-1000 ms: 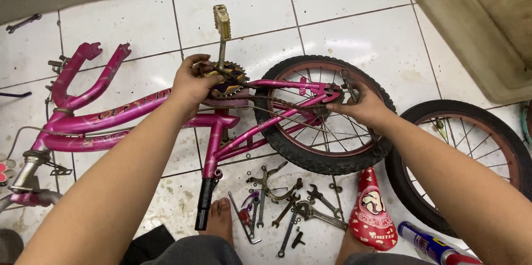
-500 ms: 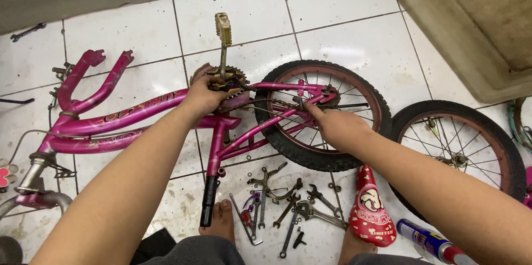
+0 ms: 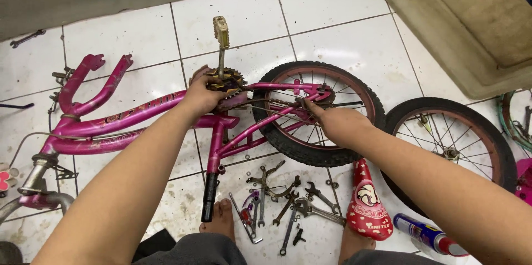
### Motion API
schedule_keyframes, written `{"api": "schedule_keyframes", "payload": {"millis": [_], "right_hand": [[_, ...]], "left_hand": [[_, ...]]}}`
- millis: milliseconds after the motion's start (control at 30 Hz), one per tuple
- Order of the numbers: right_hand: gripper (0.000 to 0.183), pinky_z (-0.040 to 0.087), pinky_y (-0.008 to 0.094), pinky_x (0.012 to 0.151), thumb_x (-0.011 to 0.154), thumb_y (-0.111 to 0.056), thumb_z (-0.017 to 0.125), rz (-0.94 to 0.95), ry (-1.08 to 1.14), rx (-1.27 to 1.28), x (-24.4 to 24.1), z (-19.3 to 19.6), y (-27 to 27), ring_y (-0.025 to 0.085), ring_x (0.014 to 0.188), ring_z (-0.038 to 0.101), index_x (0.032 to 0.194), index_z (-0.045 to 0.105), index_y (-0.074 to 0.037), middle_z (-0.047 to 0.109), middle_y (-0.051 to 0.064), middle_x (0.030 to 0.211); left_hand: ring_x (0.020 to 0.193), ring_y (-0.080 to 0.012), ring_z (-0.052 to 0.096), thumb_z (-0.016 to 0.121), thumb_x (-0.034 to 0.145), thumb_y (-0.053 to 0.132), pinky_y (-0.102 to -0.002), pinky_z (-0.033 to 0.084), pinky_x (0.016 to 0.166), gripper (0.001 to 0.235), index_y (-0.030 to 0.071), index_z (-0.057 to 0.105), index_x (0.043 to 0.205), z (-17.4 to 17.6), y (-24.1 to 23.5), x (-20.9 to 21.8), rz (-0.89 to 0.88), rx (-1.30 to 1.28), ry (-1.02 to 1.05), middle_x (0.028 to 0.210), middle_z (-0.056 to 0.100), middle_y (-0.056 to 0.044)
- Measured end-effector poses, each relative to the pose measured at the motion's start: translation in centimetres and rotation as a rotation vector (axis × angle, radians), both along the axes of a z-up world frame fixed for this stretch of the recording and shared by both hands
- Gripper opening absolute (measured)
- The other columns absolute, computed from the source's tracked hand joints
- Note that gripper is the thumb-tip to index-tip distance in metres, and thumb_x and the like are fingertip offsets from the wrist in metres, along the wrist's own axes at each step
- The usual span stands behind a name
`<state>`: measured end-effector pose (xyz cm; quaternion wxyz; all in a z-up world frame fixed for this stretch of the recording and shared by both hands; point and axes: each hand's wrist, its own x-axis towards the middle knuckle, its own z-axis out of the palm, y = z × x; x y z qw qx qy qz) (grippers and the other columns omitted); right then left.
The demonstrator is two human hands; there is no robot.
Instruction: The person is repairing a pink bicycle while sitting on a tiled floor. They use a wrench to tighten the rear wheel axle nuts and then rotate the pedals to check the chain movement.
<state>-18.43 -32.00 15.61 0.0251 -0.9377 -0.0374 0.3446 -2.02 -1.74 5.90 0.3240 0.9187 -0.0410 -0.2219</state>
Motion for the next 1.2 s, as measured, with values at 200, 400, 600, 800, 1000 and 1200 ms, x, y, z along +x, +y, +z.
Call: {"api": "schedule_keyframes", "payload": {"millis": [200,400,600,800,1000,1200], "right_hand": [[0.060,0.060,0.047,0.084,0.105,-0.015,0.037,-0.031,0.017,0.016,-0.4,0.7,-0.4,0.037,0.098,0.075,0.164,0.028,-0.021,0.074,0.019,0.111],[0.055,0.059,0.050,0.080,0.107,-0.022,0.032,-0.160,-0.036,0.103,-0.7,-1.1,-2.0,0.041,0.092,0.075,0.162,0.034,-0.021,0.076,0.023,0.100],[0.053,0.057,0.053,0.090,0.107,-0.028,0.031,-0.268,-0.073,0.143,-1.8,-0.4,-2.2,0.045,0.103,0.073,0.160,0.038,-0.027,0.076,0.024,0.108],[0.054,0.053,0.055,0.095,0.107,-0.039,0.032,-0.426,-0.192,0.243,-1.4,0.0,-1.3,0.045,0.112,0.069,0.161,0.037,-0.030,0.074,0.023,0.116],[0.055,0.058,0.051,0.090,0.106,-0.027,0.030,-0.164,-0.061,0.068,-1.0,0.2,-0.2,0.041,0.104,0.074,0.161,0.037,-0.027,0.076,0.020,0.109],[0.054,0.059,0.051,0.087,0.106,-0.023,0.031,-0.082,-0.033,0.030,-1.2,0.3,-0.5,0.040,0.100,0.075,0.159,0.038,-0.026,0.077,0.020,0.107]], "left_hand": [[0.156,-0.0259,0.023,0.077,0.086,0.022,-0.034,0.027,0.125,0.045,-0.001,0.065,0.124,1.8,-0.5,-0.6,0.028,-0.014,0.044,0.164,0.030,-0.010],[0.124,-0.0307,0.064,0.079,0.084,0.019,-0.039,0.053,0.103,0.052,0.007,0.064,0.133,5.6,-0.5,-1.4,0.103,-0.068,0.129,0.137,0.061,-0.020],[0.136,-0.0313,0.053,0.083,0.078,0.020,-0.038,0.045,0.113,0.055,0.008,0.066,0.130,6.7,-0.9,-1.6,0.058,-0.031,0.068,0.147,0.053,-0.017],[0.145,-0.0375,0.044,0.088,0.075,0.020,-0.040,0.038,0.122,0.062,0.002,0.064,0.129,10.5,-2.1,-4.2,0.013,-0.012,0.057,0.154,0.045,-0.023],[0.141,-0.0423,0.049,0.088,0.080,0.022,-0.043,0.042,0.119,0.062,-0.002,0.061,0.131,12.4,-2.3,-4.6,-0.010,-0.021,0.056,0.150,0.046,-0.031],[0.138,-0.0416,0.053,0.087,0.081,0.024,-0.044,0.046,0.114,0.058,0.001,0.063,0.128,11.5,-2.2,-4.8,-0.041,0.016,0.038,0.150,0.046,-0.031]]}}
